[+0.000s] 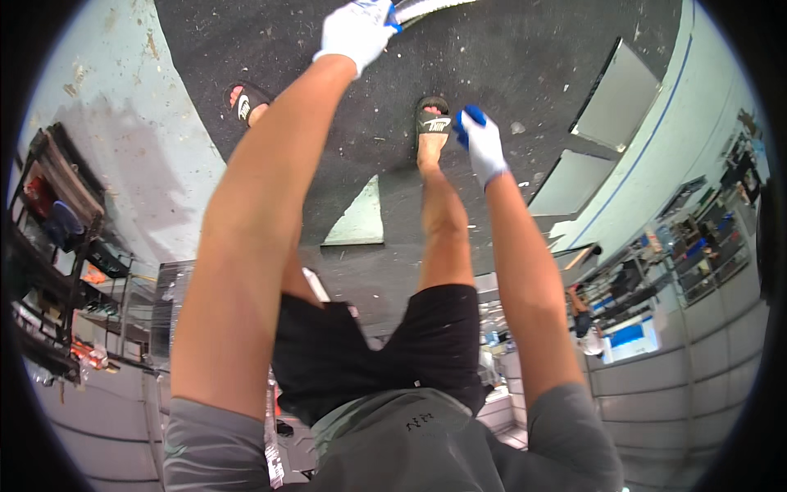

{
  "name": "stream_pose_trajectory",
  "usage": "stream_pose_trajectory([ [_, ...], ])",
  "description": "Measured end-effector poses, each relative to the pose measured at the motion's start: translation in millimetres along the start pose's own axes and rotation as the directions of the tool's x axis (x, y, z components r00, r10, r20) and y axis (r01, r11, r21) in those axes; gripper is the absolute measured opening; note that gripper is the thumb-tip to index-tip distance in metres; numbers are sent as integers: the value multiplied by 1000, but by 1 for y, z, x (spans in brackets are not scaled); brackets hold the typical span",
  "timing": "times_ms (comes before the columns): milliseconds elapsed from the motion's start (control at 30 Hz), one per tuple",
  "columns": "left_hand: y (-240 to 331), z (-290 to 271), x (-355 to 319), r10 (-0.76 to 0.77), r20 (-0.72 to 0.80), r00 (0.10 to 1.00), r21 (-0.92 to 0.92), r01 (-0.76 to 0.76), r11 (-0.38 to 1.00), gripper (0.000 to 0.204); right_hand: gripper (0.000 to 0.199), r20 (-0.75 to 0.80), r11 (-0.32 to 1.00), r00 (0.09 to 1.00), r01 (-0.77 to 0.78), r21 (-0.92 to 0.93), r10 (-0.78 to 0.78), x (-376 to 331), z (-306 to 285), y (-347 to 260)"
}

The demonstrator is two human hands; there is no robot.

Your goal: The person handles a large sheet of silver bubble-wrapped insulation material, unfolding and positioning it over a dark surface. They smooth the material with gloved hands and use scissors to trim the edges along the surface boundaries.

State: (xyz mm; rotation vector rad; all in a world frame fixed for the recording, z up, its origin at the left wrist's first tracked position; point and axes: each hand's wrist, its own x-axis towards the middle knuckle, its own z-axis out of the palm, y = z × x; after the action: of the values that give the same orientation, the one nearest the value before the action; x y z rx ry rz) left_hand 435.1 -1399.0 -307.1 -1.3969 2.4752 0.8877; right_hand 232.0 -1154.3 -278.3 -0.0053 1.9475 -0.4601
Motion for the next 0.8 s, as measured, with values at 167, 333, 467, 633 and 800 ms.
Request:
stream_pose_trajectory([
  [167,-63,29,38,-149,-87,985,-197,130,972,36,54,108,993,994,7,116,-19,-160,38,-69],
  [333,-106,3,68,-189,7,982,-407,175,897,21,51,202,974,974,54,222,-100,-276,123,-142],
  [467,-121,-13,77,-300,29,954,-370,289,883,23,54,479,951,873,-219,220,91,-284,186,-171],
  [633,-229,-110,73,-301,31,953,-214,301,929,35,46,592,922,772,-368,121,230,-247,161,-198],
  [800,-380,-481,8,-466,-73,882,-317,422,849,33,41,415,970,910,-79,230,-24,-232,85,-247],
])
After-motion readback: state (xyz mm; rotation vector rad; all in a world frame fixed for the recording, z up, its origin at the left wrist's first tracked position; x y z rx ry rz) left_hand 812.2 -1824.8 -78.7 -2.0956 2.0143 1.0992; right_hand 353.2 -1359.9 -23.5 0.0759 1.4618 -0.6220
